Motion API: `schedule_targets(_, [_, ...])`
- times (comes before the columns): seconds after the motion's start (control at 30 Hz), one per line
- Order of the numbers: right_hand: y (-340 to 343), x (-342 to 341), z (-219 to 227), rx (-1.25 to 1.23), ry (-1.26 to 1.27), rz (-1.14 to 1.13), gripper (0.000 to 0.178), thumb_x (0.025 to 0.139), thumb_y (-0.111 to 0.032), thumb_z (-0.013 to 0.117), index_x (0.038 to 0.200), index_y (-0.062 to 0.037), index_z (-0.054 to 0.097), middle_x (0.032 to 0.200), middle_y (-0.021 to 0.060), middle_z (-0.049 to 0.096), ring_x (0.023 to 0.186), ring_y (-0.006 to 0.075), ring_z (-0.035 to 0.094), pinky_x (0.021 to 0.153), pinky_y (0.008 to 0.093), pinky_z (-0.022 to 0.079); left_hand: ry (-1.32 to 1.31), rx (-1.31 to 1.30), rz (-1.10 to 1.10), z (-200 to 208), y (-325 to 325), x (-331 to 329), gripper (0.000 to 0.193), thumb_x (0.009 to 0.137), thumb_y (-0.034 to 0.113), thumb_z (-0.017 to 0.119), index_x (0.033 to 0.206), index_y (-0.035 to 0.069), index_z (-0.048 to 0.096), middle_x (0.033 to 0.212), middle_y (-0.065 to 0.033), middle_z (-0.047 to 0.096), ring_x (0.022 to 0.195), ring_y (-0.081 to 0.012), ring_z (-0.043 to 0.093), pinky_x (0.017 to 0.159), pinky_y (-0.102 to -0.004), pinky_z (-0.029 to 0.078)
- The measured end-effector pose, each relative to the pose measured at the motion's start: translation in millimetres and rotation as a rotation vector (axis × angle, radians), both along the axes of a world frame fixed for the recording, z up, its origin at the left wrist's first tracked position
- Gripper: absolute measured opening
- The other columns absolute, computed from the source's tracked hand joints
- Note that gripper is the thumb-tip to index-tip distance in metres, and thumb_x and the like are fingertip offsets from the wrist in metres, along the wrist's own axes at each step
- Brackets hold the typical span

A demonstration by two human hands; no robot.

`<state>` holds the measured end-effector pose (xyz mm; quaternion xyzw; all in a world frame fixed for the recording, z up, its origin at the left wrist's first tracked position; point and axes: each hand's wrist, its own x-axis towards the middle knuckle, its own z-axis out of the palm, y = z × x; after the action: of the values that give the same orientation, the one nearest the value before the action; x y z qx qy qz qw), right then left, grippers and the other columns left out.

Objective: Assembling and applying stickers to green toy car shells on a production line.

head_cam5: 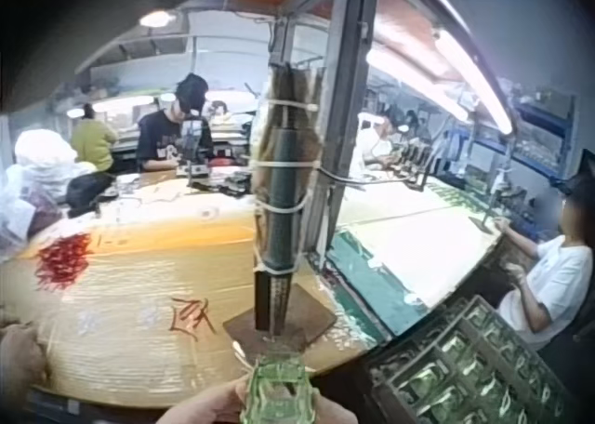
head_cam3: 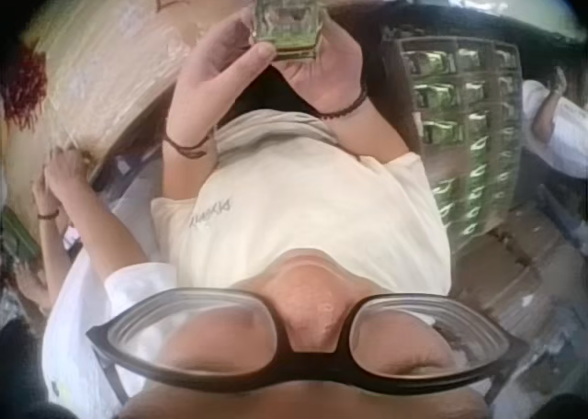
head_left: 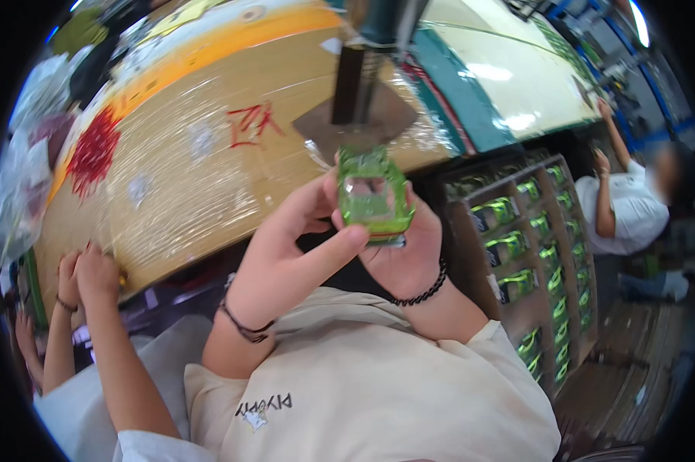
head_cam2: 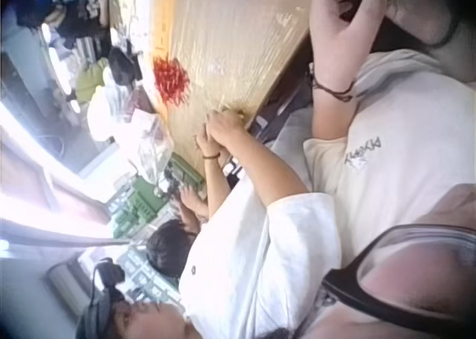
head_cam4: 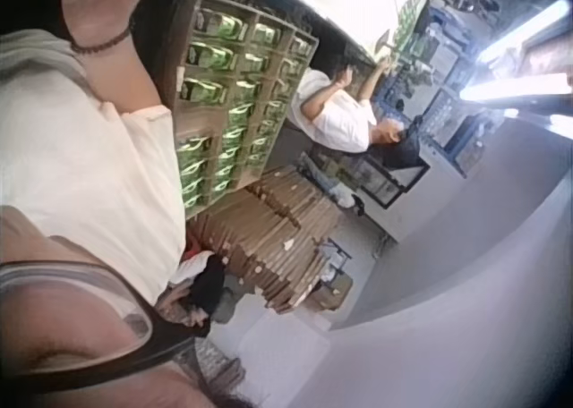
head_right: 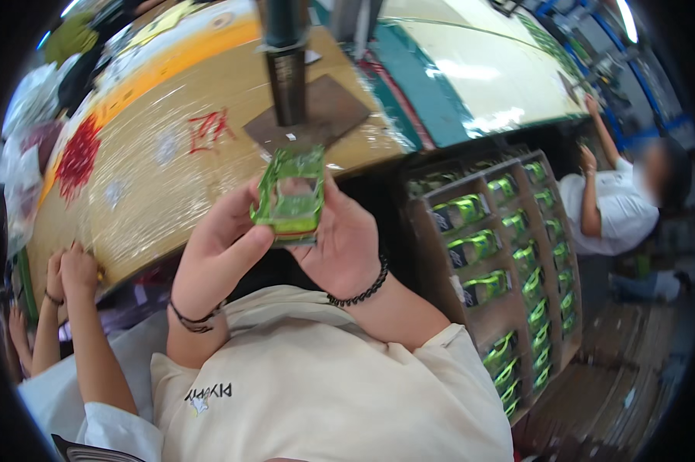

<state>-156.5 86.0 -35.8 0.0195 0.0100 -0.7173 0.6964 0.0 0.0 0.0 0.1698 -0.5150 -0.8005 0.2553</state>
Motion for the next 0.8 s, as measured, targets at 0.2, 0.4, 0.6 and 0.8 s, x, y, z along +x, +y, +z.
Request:
schedule_targets(0.2, [51, -6, -32, 0.099, 0.476, -0.257, 0.073, 0.093, -0.02, 0.061, 0.154, -0.022, 0.02, 0.14, 0.0155, 0.047, 0.12, 0.0333, 0.056, 0.096, 0.0515, 0.051, -0.29, -0.568, -0.285, -9, -2, 3, 0.064, 0.078, 0.011, 0.08, 0.135, -0.002, 0.053, 0.118, -0.0108, 0.064, 0.106, -0.0183, 0.059, 0.093, -0.0317, 0.046])
schedule_targets(0.4, [134, -17, -19, 0.442, 0.966, -0.443, 0.089, 0.075, 0.006, 0.073, 0.15, -0.0157, 0.028, 0.145, 0.008, 0.039, 0.12, 0.024, 0.054, 0.09, 0.0397, 0.054, -0.473, -0.634, -0.438, -7, -7, -1, 0.059, 0.078, 0.012, 0.077, 0.133, 0.004, 0.057, 0.121, -0.0083, 0.065, 0.093, -0.0151, 0.061, 0.082, -0.0276, 0.045])
schedule_targets(0.6, [229, -95, 30, 0.553, 2.267, -1.024, 0.086, 0.071, 0.011, 0.077, 0.143, -0.0095, 0.035, 0.154, 0.014, 0.026, 0.124, 0.0246, 0.051, 0.098, 0.0386, 0.052, -0.473, -0.575, -0.338, 1, -19, 9, 0.05, 0.084, 0.01, 0.066, 0.132, 0.002, 0.057, 0.124, -0.0081, 0.063, 0.098, -0.0143, 0.058, 0.086, -0.0268, 0.043])
schedule_targets(0.8, [289, -124, 57, 1.209, 2.877, -0.493, 0.063, 0.067, 0.014, 0.059, 0.126, -0.0067, 0.053, 0.134, 0.0197, 0.053, 0.122, 0.033, 0.053, 0.105, 0.0413, 0.043, -0.363, -0.617, -0.237, -11, -45, 33, 0.052, 0.089, 0.018, 0.06, 0.137, 0.0, 0.052, 0.128, -0.0118, 0.061, 0.103, -0.0159, 0.056, 0.092, -0.0293, 0.044])
